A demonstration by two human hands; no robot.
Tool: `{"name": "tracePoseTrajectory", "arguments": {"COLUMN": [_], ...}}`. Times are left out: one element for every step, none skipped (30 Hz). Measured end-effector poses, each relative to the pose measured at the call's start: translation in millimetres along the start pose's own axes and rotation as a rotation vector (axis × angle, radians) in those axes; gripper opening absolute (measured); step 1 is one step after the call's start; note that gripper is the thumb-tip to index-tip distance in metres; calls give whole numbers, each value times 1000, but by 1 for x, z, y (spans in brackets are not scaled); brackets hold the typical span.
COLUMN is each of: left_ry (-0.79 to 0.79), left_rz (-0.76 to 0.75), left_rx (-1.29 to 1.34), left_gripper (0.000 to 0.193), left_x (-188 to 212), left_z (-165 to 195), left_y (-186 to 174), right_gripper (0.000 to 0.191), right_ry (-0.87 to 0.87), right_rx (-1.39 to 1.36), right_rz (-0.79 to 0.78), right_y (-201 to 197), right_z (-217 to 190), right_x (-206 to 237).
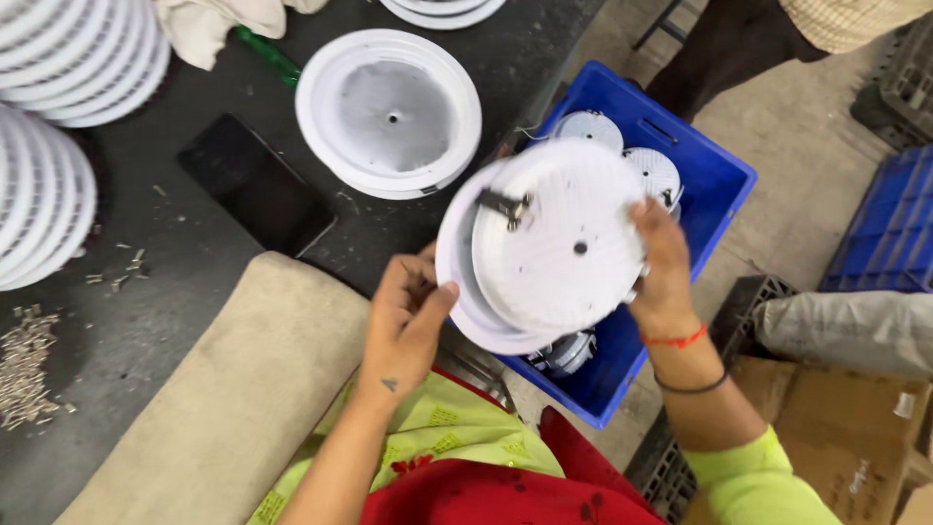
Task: The person uses a green cordless screwdriver to fasten black metal brackets onto white circular plastic light fixture bases. They place each bracket, drive screws, and then move the finished unit into a blue bin, repeating the process with multiple units.
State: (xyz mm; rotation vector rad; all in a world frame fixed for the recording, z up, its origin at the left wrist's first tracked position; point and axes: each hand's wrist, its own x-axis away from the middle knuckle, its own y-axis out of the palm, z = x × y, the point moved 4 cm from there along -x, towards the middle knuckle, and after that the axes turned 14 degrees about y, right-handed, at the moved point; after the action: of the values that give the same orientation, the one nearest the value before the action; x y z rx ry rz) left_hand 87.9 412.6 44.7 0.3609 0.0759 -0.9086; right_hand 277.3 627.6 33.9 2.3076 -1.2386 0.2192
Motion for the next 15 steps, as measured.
{"name": "tracePoseTrajectory", "arguments": {"left_ry": [-48, -99, -177, -250, -325, -370, -411, -455, -325, -188, -47, 18, 84, 187, 289], "left_rz": [-13, -23, -34, -45, -55, -63, -74, -83, -140, -196, -249, -248, -244, -192, -138], "left_rx": [-27, -51, 9, 66, 124, 67, 10, -47, -229, -410, -590, -729, -870, -955, -1038], "left_gripper": [10, 10, 8, 8, 9, 12, 16, 20, 23, 26, 30, 29, 28, 27, 25], "left_x": [7, 16, 27, 37, 46, 53, 56, 61, 62, 62, 60, 59, 57, 52, 48], "left_z": [-18, -36, -54, -71, -86, -97, -106, -110, -105, -96, -83, -71, -57, -40, -24], "left_y": [-2, -1, 2, 7, 11, 12, 13, 15, 14, 12, 10, 4, -3, -13, -24], "right_gripper": [51, 55, 60, 62, 65, 62, 59, 53, 47, 43, 38, 37, 37, 39, 40], "right_ry": [68, 139, 212, 322, 433, 498, 558, 657, 758, 780, 801, 782, 762, 744, 755], "right_rx": [-39, -76, -112, -129, -146, -160, -175, -241, -308, -329, -350, -309, -269, -230, -258], "right_rz": [13, 28, 42, 90, 139, 29, -84, -55, -27, -15, -4, 39, 78, 116, 141], "right_y": [-14, -31, -49, -67, -84, -95, -104, -114, -124, -129, -133, -137, -138, -138, -138], "right_z": [22, 44, 67, 93, 120, 143, 165, 191, 215, 235, 253, 268, 281, 292, 301], "right_x": [-1, -1, 0, 0, 1, 2, 3, 3, 2, -1, -6, -13, -22, -31, -40]}}
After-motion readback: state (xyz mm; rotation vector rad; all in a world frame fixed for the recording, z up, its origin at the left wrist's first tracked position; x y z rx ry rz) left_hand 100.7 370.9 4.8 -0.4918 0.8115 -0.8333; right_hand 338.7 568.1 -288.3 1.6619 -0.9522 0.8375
